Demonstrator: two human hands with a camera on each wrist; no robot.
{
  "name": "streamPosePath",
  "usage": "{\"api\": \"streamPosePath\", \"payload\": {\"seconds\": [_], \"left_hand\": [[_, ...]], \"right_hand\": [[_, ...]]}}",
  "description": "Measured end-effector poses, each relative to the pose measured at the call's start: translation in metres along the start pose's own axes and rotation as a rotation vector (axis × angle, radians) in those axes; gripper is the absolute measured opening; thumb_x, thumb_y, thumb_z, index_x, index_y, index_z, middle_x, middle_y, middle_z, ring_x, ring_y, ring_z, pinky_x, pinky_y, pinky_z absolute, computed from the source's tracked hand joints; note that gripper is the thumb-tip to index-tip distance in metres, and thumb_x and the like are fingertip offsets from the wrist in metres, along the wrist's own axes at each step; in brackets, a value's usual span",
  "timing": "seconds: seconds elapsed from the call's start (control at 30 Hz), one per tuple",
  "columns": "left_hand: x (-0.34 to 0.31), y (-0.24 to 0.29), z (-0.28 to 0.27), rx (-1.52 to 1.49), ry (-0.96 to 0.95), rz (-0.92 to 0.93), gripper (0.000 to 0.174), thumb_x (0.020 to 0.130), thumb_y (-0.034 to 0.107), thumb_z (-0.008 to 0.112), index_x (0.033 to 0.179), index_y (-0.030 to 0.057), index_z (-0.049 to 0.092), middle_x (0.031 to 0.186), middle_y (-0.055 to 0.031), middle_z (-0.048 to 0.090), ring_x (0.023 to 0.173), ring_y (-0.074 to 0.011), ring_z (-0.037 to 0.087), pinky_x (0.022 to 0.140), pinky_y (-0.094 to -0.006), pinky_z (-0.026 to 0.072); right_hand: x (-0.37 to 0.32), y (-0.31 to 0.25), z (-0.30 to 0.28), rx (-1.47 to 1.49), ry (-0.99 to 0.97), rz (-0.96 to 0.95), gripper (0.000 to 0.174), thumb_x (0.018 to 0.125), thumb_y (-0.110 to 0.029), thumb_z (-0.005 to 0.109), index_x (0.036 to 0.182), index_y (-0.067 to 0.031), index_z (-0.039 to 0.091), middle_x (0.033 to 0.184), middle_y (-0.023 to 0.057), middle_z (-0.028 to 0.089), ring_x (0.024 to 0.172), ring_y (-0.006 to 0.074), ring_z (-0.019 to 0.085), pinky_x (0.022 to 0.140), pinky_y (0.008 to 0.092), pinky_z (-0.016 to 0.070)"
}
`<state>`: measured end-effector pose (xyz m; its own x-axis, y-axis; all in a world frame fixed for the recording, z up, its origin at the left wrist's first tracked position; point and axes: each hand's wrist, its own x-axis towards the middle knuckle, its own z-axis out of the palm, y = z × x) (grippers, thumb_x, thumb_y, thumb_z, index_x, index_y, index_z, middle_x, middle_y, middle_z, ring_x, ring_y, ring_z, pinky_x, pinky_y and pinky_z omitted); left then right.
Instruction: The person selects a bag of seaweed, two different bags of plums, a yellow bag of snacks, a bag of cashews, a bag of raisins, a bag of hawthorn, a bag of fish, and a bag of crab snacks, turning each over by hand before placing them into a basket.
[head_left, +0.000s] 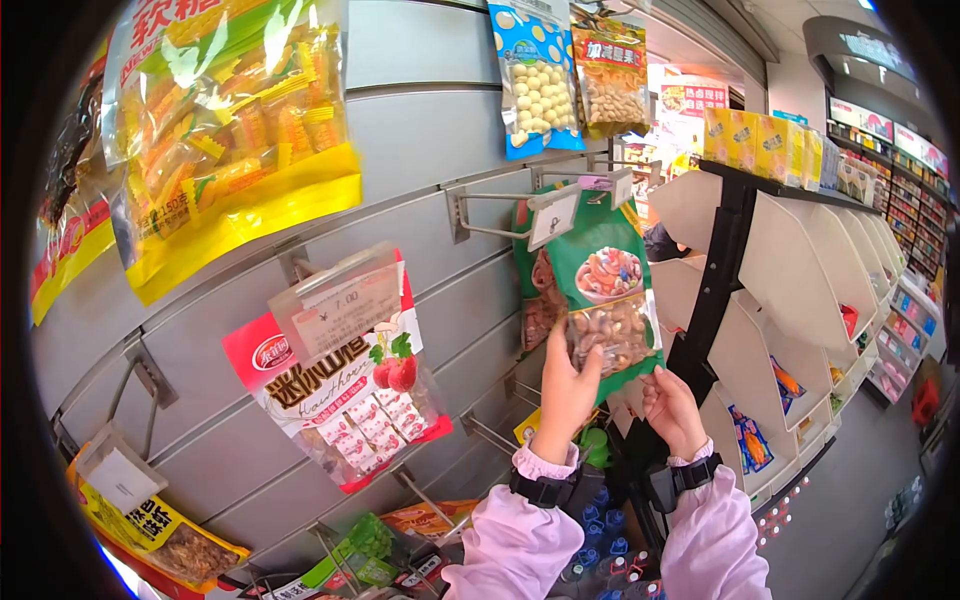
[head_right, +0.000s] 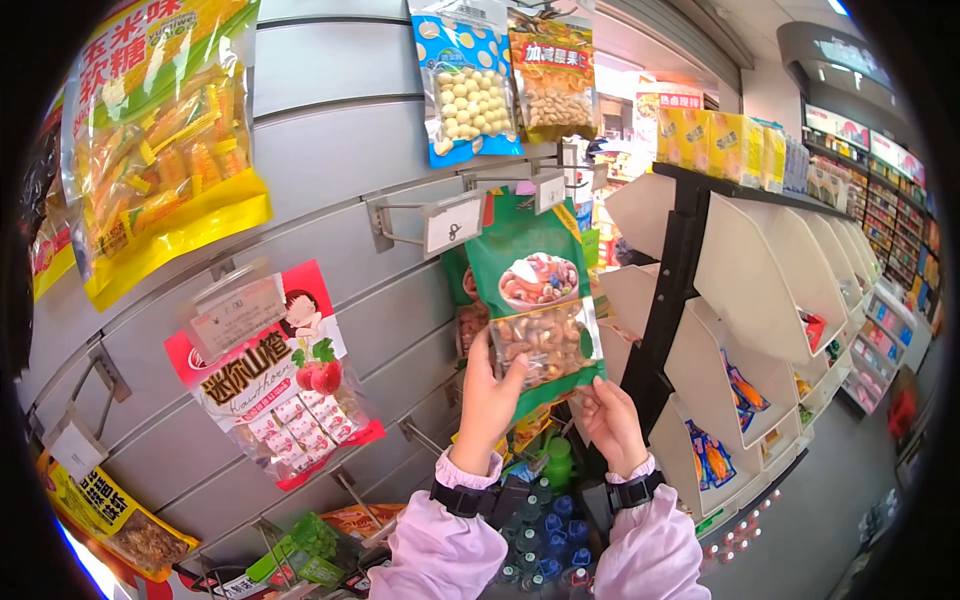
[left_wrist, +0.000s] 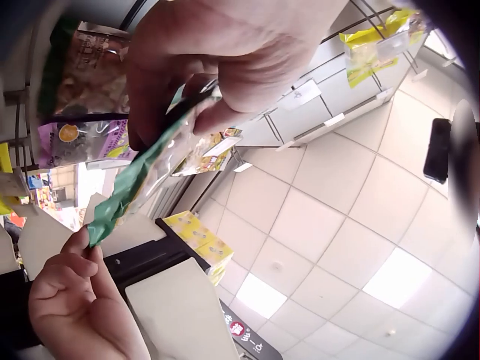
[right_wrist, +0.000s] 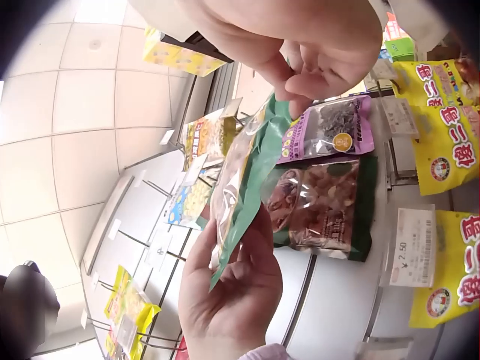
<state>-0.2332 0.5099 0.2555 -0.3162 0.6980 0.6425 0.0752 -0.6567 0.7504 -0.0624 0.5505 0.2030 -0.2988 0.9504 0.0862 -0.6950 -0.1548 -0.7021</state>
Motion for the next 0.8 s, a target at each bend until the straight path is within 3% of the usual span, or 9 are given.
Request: {"api": "streamPosePath", "payload": {"seconds": [0.17,0.2,0.27,0.4,0.43,0.47,0.6,0.73,0.8], "left_hand": [[0.004,-0.028,-0.006,0.278,0.027,0.026,0.045,0.081,0.010,0.052,0.120,-0.0034,0.034,0.110,-0.0229,0.050,0.101,-0.0334,0.051,0.086,-0.0358,0.0393],[0.002,-0.011,-0.004,0.336,0.042,0.088,0.043,0.081,0.010,0.051,0.119,-0.0037,0.036,0.111,-0.0235,0.049,0.103,-0.0337,0.050,0.087,-0.0361,0.0385],[0.003,-0.018,-0.005,0.408,0.069,0.077,0.041,0.080,0.002,0.051,0.118,-0.0037,0.038,0.113,-0.0156,0.048,0.106,-0.0223,0.047,0.092,-0.0326,0.0349],[0.006,-0.062,-0.011,0.302,0.088,0.084,0.042,0.081,0.001,0.049,0.121,-0.0037,0.034,0.118,-0.0150,0.045,0.110,-0.0223,0.045,0.095,-0.0328,0.0330],[0.003,-0.057,-0.010,0.161,0.061,0.061,0.045,0.081,-0.001,0.046,0.123,-0.0048,0.031,0.121,-0.0205,0.042,0.113,-0.0268,0.043,0.096,-0.0348,0.0315],[-0.005,-0.052,-0.009,0.170,0.059,-0.029,0.048,0.080,-0.004,0.044,0.125,-0.0033,0.028,0.122,-0.0202,0.040,0.114,-0.0270,0.042,0.097,-0.0357,0.0316],[-0.034,-0.033,-0.008,0.238,0.040,0.032,0.056,0.077,-0.005,0.044,0.129,-0.0007,0.024,0.128,-0.0203,0.035,0.119,-0.0286,0.037,0.100,-0.0375,0.0274],[-0.095,-0.002,0.017,0.304,-0.082,0.159,0.044,0.083,0.000,0.043,0.125,-0.0027,0.031,0.126,-0.0173,0.039,0.116,-0.0256,0.040,0.097,-0.0361,0.0297],[-0.135,0.011,0.041,0.235,-0.219,0.043,0.039,0.086,0.002,0.041,0.123,-0.0032,0.032,0.122,-0.0167,0.041,0.111,-0.0255,0.043,0.095,-0.0352,0.0322]], "right_hand": [[-0.020,0.007,-0.010,0.094,0.013,0.067,0.028,0.085,-0.012,0.050,0.110,-0.0011,0.048,0.098,0.0122,0.061,0.071,0.0141,0.059,0.056,0.0211,0.0475],[-0.030,0.007,-0.012,0.114,-0.032,0.088,0.031,0.085,-0.012,0.051,0.114,-0.0010,0.046,0.100,0.0123,0.060,0.070,0.0142,0.058,0.056,0.0215,0.0472],[-0.055,0.011,-0.018,0.053,-0.066,0.106,0.029,0.085,-0.011,0.050,0.112,-0.0017,0.047,0.100,0.0118,0.060,0.071,0.0143,0.058,0.058,0.0226,0.0470],[-0.117,0.017,-0.041,0.037,-0.057,0.193,0.021,0.085,-0.010,0.051,0.105,-0.0028,0.052,0.097,0.0097,0.060,0.074,0.0133,0.058,0.065,0.0242,0.0465],[-0.133,0.016,-0.049,0.033,-0.050,0.209,0.019,0.085,-0.010,0.051,0.103,-0.0030,0.053,0.096,0.0093,0.061,0.075,0.0127,0.058,0.067,0.0242,0.0466],[-0.168,0.019,-0.075,0.017,0.015,0.233,0.019,0.085,-0.010,0.051,0.103,-0.0031,0.053,0.096,0.0089,0.061,0.074,0.0121,0.058,0.068,0.0240,0.0466],[-0.251,0.031,-0.144,-0.088,0.262,0.194,0.019,0.085,-0.010,0.052,0.103,-0.0030,0.053,0.095,0.0086,0.061,0.074,0.0110,0.057,0.066,0.0232,0.0474],[-0.354,0.038,-0.189,-0.094,0.569,0.081,0.017,0.085,-0.010,0.051,0.101,-0.0041,0.054,0.090,0.0051,0.061,0.070,0.0085,0.055,0.055,0.0191,0.0436],[-0.405,0.041,-0.201,-0.172,0.705,0.064,0.017,0.084,-0.012,0.051,0.099,-0.0047,0.055,0.089,0.0031,0.060,0.070,0.0070,0.053,0.056,0.0168,0.0411]]}}
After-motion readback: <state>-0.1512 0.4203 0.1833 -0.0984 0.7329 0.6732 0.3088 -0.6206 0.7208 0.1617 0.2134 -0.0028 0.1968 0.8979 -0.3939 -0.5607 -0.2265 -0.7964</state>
